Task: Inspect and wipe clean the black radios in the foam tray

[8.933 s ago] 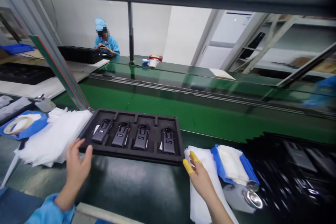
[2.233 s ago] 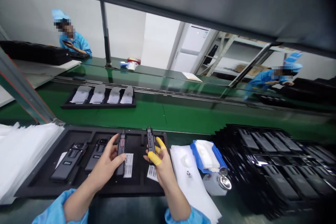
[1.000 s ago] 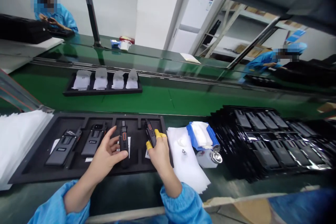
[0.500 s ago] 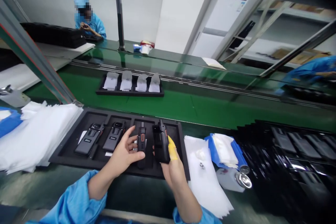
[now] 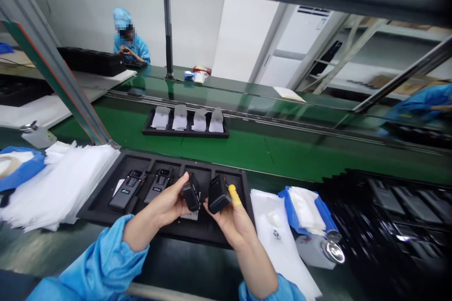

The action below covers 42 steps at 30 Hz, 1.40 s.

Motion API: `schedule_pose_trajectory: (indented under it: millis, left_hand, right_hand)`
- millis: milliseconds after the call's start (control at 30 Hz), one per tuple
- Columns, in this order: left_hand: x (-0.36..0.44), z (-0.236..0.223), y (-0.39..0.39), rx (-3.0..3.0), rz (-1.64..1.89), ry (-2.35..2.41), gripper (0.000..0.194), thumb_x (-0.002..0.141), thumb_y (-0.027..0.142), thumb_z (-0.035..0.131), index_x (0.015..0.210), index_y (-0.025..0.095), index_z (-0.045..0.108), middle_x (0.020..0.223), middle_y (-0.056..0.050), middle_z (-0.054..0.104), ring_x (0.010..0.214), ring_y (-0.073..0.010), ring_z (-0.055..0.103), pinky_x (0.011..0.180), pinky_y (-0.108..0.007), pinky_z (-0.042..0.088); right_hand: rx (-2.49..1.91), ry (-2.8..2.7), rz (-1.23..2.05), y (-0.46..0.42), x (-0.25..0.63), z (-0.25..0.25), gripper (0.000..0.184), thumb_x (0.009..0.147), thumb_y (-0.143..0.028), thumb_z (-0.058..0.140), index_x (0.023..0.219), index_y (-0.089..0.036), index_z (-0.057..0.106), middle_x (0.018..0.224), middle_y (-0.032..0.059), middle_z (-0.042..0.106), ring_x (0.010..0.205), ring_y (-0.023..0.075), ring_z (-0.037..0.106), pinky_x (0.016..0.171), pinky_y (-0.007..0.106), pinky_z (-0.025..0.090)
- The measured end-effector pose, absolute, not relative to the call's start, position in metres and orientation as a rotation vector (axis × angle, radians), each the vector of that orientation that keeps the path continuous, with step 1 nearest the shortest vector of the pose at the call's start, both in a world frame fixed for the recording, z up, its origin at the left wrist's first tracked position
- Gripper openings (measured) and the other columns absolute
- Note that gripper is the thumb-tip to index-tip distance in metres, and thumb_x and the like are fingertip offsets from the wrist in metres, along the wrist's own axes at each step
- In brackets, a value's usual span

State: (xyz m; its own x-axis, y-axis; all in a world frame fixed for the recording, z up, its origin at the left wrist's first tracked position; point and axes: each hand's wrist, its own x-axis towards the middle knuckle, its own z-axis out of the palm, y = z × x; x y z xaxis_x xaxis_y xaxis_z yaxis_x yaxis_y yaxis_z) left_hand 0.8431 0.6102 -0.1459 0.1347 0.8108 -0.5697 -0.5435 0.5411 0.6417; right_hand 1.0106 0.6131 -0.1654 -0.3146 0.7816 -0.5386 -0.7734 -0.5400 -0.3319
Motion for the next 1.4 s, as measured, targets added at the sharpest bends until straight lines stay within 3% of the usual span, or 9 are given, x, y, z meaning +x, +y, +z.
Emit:
schedule_pose_trajectory:
  millis: [500, 633, 700, 800, 867, 933, 1067, 1200, 1400]
  left_hand:
    - [0.846, -0.140, 0.619, 0.172, 1.038, 0.976, 0.031, 0.086, 0.041, 0.060, 0.084, 0.010, 0.060, 0.081, -0.009, 0.068, 0.066, -0.0178, 0.067, 0.060, -0.028, 0.059]
    - [0.839, -0.141, 0.615, 0.242, 1.057, 0.929, 0.019, 0.080, 0.028, 0.068, 0.089, 0.012, 0.062, 0.080, -0.007, 0.069, 0.065, -0.0184, 0.067, 0.061, -0.030, 0.058]
    - [0.835, -0.140, 0.608, 0.302, 1.081, 0.867, 0.030, 0.073, 0.021, 0.072, 0.100, 0.014, 0.062, 0.085, -0.008, 0.070, 0.072, -0.0207, 0.069, 0.068, -0.032, 0.057]
    - [0.832, -0.144, 0.598, 0.370, 1.015, 0.818, 0.048, 0.074, 0.043, 0.070, 0.108, 0.009, 0.062, 0.091, -0.014, 0.070, 0.080, -0.0251, 0.069, 0.074, -0.034, 0.056]
    - [0.834, -0.152, 0.593, 0.389, 0.991, 0.893, 0.063, 0.079, 0.065, 0.054, 0.101, 0.006, 0.064, 0.082, -0.016, 0.070, 0.070, -0.0226, 0.069, 0.066, -0.029, 0.056]
    - [0.838, -0.161, 0.590, 0.398, 1.032, 0.983, 0.070, 0.080, 0.074, 0.040, 0.096, 0.010, 0.064, 0.069, -0.011, 0.068, 0.057, -0.0183, 0.066, 0.054, -0.025, 0.054]
    - [0.845, -0.172, 0.589, 0.407, 1.054, 1.029, 0.074, 0.076, 0.080, 0.033, 0.103, 0.016, 0.059, 0.054, -0.002, 0.061, 0.040, -0.0148, 0.058, 0.035, -0.020, 0.044]
    - [0.849, -0.173, 0.589, 0.426, 1.060, 1.040, 0.073, 0.075, 0.080, 0.034, 0.101, 0.016, 0.058, 0.046, 0.001, 0.056, 0.033, -0.0125, 0.053, 0.031, -0.017, 0.038]
    - [0.851, -0.178, 0.590, 0.476, 1.048, 1.025, 0.070, 0.065, 0.086, 0.040, 0.070, 0.017, 0.054, 0.040, 0.002, 0.051, 0.029, -0.0097, 0.047, 0.029, -0.016, 0.035]
  right_hand:
    - [-0.763, -0.074, 1.987, 0.620, 1.004, -0.162, 0.022, 0.079, -0.036, 0.069, 0.082, -0.015, 0.062, 0.080, 0.0033, 0.069, 0.079, 0.0146, 0.066, 0.076, 0.032, 0.056]
    - [-0.706, -0.153, 2.046, 0.617, 1.011, -0.162, 0.018, 0.079, -0.029, 0.065, 0.088, -0.014, 0.063, 0.084, 0.0064, 0.070, 0.077, 0.0175, 0.067, 0.072, 0.034, 0.056]
    - [-0.654, -0.246, 2.066, 0.613, 1.016, -0.161, 0.023, 0.075, -0.027, 0.063, 0.094, -0.013, 0.064, 0.090, 0.0086, 0.071, 0.080, 0.0209, 0.067, 0.070, 0.037, 0.056]
    - [-0.689, -0.330, 1.996, 0.607, 1.021, -0.162, 0.029, 0.074, -0.033, 0.062, 0.097, -0.015, 0.064, 0.091, 0.0087, 0.071, 0.085, 0.0240, 0.067, 0.068, 0.040, 0.057]
    - [-0.833, -0.310, 1.913, 0.604, 1.019, -0.167, 0.033, 0.076, -0.044, 0.064, 0.092, -0.014, 0.064, 0.083, 0.0082, 0.071, 0.079, 0.0237, 0.068, 0.063, 0.039, 0.058]
    - [-0.949, -0.290, 1.856, 0.601, 1.014, -0.174, 0.039, 0.075, -0.052, 0.065, 0.086, -0.014, 0.063, 0.073, 0.0069, 0.069, 0.069, 0.0221, 0.068, 0.057, 0.036, 0.058]
    - [-0.943, -0.320, 1.960, 0.594, 1.001, -0.187, 0.047, 0.074, -0.060, 0.063, 0.081, -0.014, 0.062, 0.059, 0.0042, 0.064, 0.052, 0.0184, 0.064, 0.044, 0.030, 0.054]
    - [-0.967, -0.257, 2.088, 0.592, 0.991, -0.186, 0.057, 0.080, -0.067, 0.051, 0.075, -0.011, 0.063, 0.054, 0.0048, 0.062, 0.038, 0.0122, 0.055, 0.034, 0.022, 0.046]
    - [-0.943, -0.188, 2.165, 0.594, 0.984, -0.176, 0.068, 0.084, -0.069, 0.038, 0.067, -0.008, 0.064, 0.050, 0.0053, 0.059, 0.036, 0.0099, 0.053, 0.032, 0.018, 0.043]
